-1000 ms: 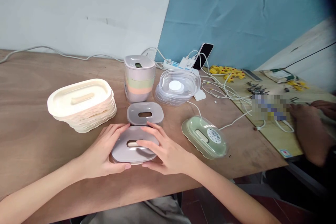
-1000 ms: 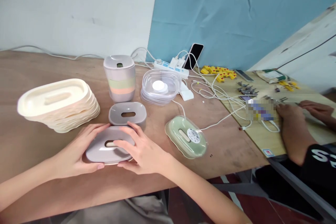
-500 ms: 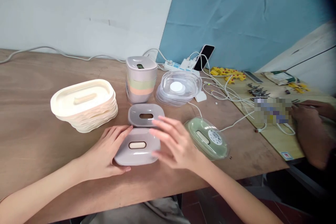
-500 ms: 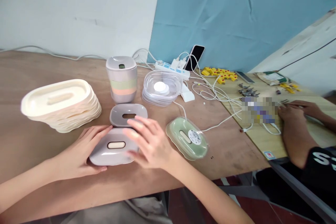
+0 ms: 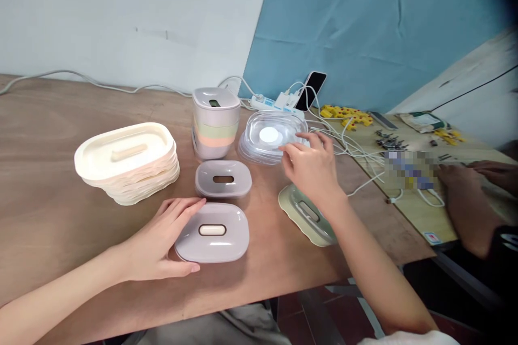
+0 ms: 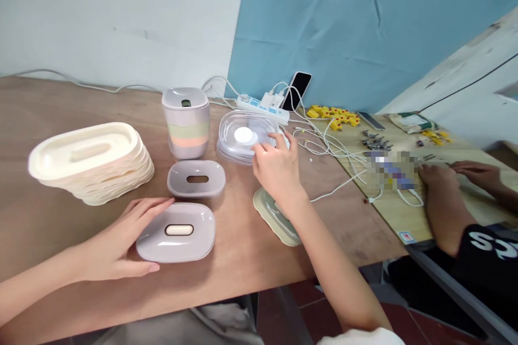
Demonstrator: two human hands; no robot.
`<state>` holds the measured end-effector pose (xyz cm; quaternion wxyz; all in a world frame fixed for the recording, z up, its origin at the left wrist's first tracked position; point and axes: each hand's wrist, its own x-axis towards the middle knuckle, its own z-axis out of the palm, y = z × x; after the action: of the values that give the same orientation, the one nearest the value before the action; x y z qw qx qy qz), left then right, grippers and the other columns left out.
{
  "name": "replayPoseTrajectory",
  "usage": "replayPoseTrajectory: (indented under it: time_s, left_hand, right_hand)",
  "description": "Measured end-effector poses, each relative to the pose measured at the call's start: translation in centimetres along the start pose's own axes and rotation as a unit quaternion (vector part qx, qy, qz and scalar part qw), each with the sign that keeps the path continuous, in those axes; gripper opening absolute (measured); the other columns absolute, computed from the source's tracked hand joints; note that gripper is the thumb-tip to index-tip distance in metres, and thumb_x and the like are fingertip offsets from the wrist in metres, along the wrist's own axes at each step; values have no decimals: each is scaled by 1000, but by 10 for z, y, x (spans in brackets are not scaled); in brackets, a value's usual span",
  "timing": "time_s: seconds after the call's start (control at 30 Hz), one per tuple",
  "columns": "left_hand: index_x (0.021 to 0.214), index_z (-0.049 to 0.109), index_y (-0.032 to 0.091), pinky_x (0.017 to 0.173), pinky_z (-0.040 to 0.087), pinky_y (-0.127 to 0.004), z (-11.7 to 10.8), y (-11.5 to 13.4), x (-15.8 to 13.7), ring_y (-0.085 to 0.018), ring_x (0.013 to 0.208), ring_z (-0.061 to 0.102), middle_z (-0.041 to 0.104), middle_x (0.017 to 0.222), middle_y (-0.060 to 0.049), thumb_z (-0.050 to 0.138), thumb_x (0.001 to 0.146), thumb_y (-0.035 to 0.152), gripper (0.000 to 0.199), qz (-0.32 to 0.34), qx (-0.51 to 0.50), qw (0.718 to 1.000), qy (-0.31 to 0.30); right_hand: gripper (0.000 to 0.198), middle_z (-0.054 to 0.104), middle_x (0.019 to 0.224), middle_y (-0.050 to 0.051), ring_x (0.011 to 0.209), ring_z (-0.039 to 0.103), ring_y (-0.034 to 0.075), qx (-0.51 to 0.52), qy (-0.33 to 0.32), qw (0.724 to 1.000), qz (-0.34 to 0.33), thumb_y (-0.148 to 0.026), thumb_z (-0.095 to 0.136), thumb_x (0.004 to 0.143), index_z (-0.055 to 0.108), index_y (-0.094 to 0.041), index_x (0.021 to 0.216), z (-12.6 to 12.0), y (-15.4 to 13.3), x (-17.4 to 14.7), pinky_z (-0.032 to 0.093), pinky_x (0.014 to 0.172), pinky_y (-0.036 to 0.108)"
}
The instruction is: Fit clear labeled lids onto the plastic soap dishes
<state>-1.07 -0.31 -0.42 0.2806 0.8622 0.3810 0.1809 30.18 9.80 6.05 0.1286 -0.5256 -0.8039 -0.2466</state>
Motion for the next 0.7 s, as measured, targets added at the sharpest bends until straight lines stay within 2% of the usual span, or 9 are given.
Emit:
replayPoseTrajectory:
  time_s: [0.2,0.47,0.6,0.7]
  left_hand:
    - [145,13,30,100,34,-50,0,0,0,-35,123,37,35,140,-12,67,73,32,90,0,-2,1000,-5]
    - [145,14,28,101,35,-50,1,-2,0,-35,123,39,37,140,-13,66,73,34,89,6,4,1000,8]
    - [147,8,28,102,35,-51,3,-3,-1,-37,125,41,38,142,-13,68,72,34,97,5,-3,1000,19]
    - [148,5,29,102,35,-52,4,-3,-1,-38,125,41,37,144,-12,69,69,32,102,-2,-16,1000,24]
  right_hand:
    - [22,74,81,7,104,60,31,1,-7,999,-51,-10,51,80,70,-16,89,-1,0,-2,36,97,50]
    - [28,71,76,6,92,60,27,25,23,997,-68,-9,47,85,70,-19,97,-4,3,-2,40,86,44]
    - [27,69,84,7,91,56,26,64,60,995,-54,-13,45,90,68,-20,101,-1,5,0,42,80,41]
    - [24,65,91,9,89,55,25,86,116,988,-49,-15,46,91,64,-20,106,1,7,-1,45,77,40]
